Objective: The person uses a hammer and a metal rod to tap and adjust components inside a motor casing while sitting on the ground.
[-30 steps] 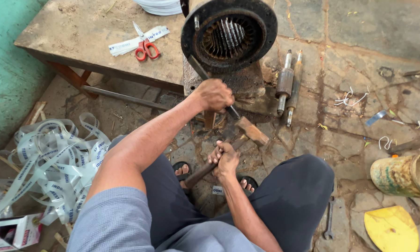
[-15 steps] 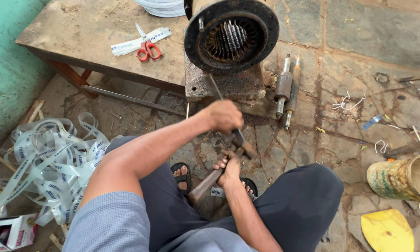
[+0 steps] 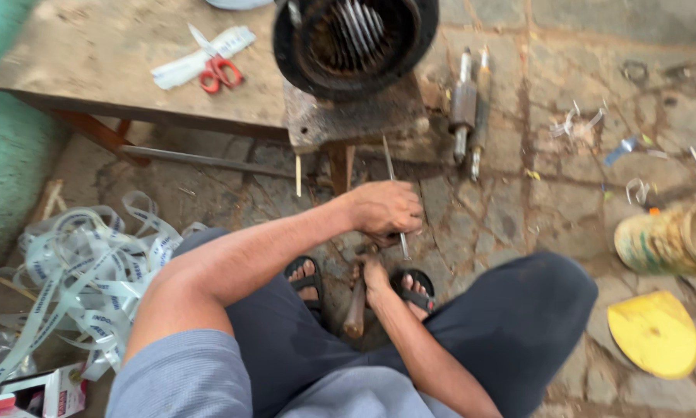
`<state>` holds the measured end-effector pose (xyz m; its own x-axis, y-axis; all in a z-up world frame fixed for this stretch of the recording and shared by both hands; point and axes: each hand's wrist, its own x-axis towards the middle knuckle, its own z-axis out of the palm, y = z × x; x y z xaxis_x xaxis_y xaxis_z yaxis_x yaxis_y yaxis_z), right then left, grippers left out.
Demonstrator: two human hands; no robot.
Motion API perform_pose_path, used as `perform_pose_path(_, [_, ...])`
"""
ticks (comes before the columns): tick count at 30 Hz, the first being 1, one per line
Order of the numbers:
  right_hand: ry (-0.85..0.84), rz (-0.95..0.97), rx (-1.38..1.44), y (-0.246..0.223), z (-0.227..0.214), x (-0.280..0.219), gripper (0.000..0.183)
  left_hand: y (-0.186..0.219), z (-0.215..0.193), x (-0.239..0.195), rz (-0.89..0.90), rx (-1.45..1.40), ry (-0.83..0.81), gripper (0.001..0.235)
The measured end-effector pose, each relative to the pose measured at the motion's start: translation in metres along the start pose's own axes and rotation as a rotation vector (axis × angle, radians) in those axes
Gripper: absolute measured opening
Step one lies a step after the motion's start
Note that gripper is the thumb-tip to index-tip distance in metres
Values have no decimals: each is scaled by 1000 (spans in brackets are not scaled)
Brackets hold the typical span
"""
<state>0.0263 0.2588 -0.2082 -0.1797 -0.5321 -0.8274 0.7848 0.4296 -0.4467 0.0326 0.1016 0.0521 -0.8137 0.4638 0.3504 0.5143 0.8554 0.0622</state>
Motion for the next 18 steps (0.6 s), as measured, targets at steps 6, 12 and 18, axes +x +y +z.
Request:
perform_pose_path(6, [38, 22, 70, -8, 11, -23, 16, -2, -1, 7, 29, 60, -15, 20])
perform_pose_path(12, [114, 46, 27, -23, 24, -46, 17, -42, 20, -4, -88, 44, -2, 21])
perform_pose_path(18, [119, 22, -25, -31, 28, -55, 16, -54, 35, -19, -129, 35, -52, 17])
